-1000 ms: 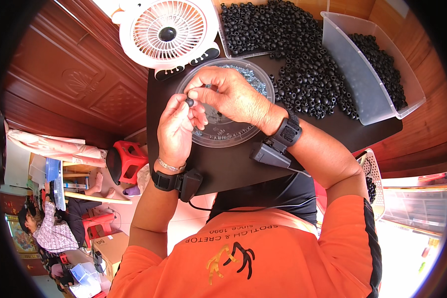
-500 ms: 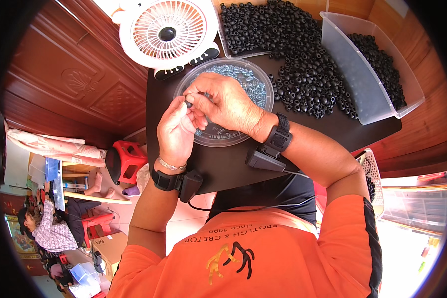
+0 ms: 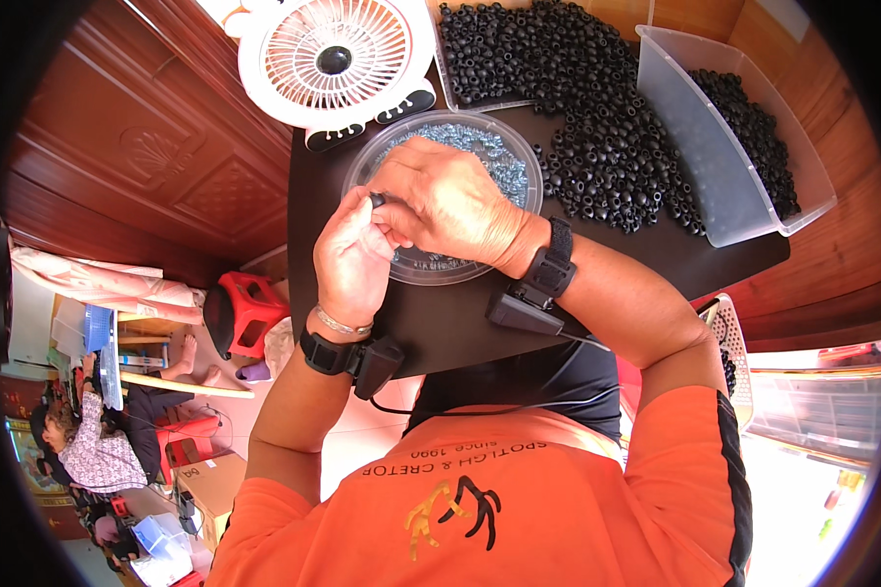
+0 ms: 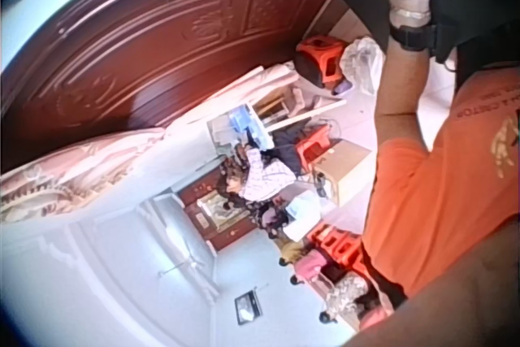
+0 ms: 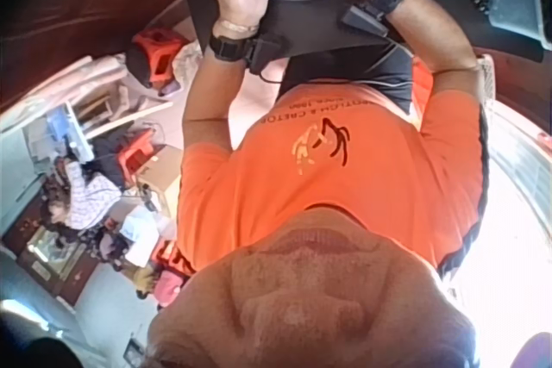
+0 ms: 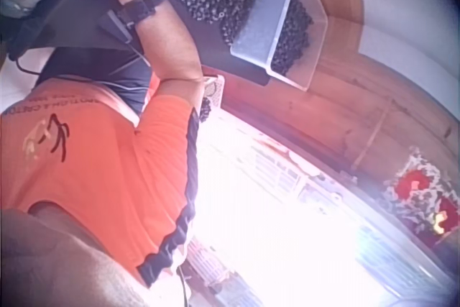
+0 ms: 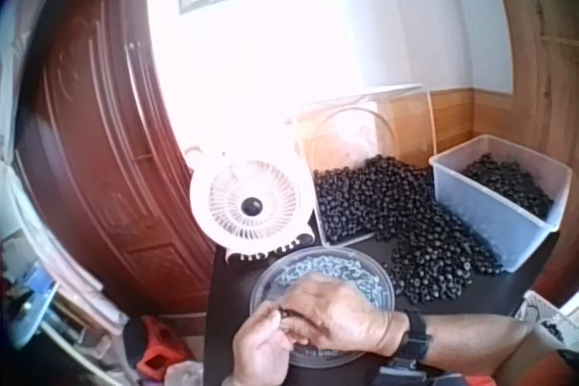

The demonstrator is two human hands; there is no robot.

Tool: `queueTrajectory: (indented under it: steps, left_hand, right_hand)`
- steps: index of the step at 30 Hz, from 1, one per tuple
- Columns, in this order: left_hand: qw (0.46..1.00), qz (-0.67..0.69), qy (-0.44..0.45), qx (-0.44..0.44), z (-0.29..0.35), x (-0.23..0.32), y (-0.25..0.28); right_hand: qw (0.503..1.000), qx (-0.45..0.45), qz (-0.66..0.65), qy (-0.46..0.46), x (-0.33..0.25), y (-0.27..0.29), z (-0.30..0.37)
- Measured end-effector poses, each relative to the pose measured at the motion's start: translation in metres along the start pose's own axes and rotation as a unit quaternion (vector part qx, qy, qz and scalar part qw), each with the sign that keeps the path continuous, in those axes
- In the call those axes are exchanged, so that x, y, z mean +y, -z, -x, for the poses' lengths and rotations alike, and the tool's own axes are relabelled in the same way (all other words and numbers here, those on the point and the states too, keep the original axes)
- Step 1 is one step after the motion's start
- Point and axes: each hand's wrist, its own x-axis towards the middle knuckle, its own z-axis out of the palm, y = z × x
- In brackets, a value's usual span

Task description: The person picks up a black bead and a small blue component, then presses the blue component into the bead by hand. The person then places the assembled bead into a container and repeats the process.

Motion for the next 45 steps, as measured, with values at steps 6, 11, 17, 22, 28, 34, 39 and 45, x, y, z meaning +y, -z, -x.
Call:
queueTrajectory:
  steps: [6, 11, 17, 22, 28, 34, 39, 45]
  left_hand:
    - [0.999, 0.038, -0.009, -0.025, -0.001, -0.005, -0.001]
    - [1.000, 0.002, -0.002, 0.028, 0.002, -0.002, -0.005]
    - [0.998, -0.043, 0.000, 0.036, 0.003, 0.006, 0.005]
    - [0.999, -0.035, 0.007, 0.034, 0.000, 0.008, 0.000]
    - [0.998, -0.046, -0.003, 0.035, 0.001, 0.009, 0.001]
    - [0.997, -0.056, 0.010, 0.061, -0.001, 0.003, 0.005]
    - [0.997, -0.045, -0.004, 0.065, -0.003, 0.005, 0.008]
    - [0.996, -0.052, 0.001, 0.067, -0.003, 0.009, 0.008]
  right_hand:
    - [0.999, -0.020, 0.037, 0.021, -0.002, 0.004, 0.001]
    - [0.999, -0.036, 0.029, 0.004, 0.003, 0.012, -0.005]
    - [0.950, 0.148, 0.272, -0.033, 0.009, 0.114, -0.030]
    - [0.824, 0.238, 0.494, -0.144, 0.017, 0.212, -0.021]
    - [0.920, 0.046, 0.293, -0.255, 0.044, 0.187, 0.001]
    - [0.876, -0.233, 0.270, -0.325, 0.091, 0.120, 0.024]
    - [0.844, -0.284, 0.346, -0.298, 0.108, 0.098, 0.032]
    - [0.846, -0.284, 0.347, -0.288, 0.113, 0.091, 0.038]
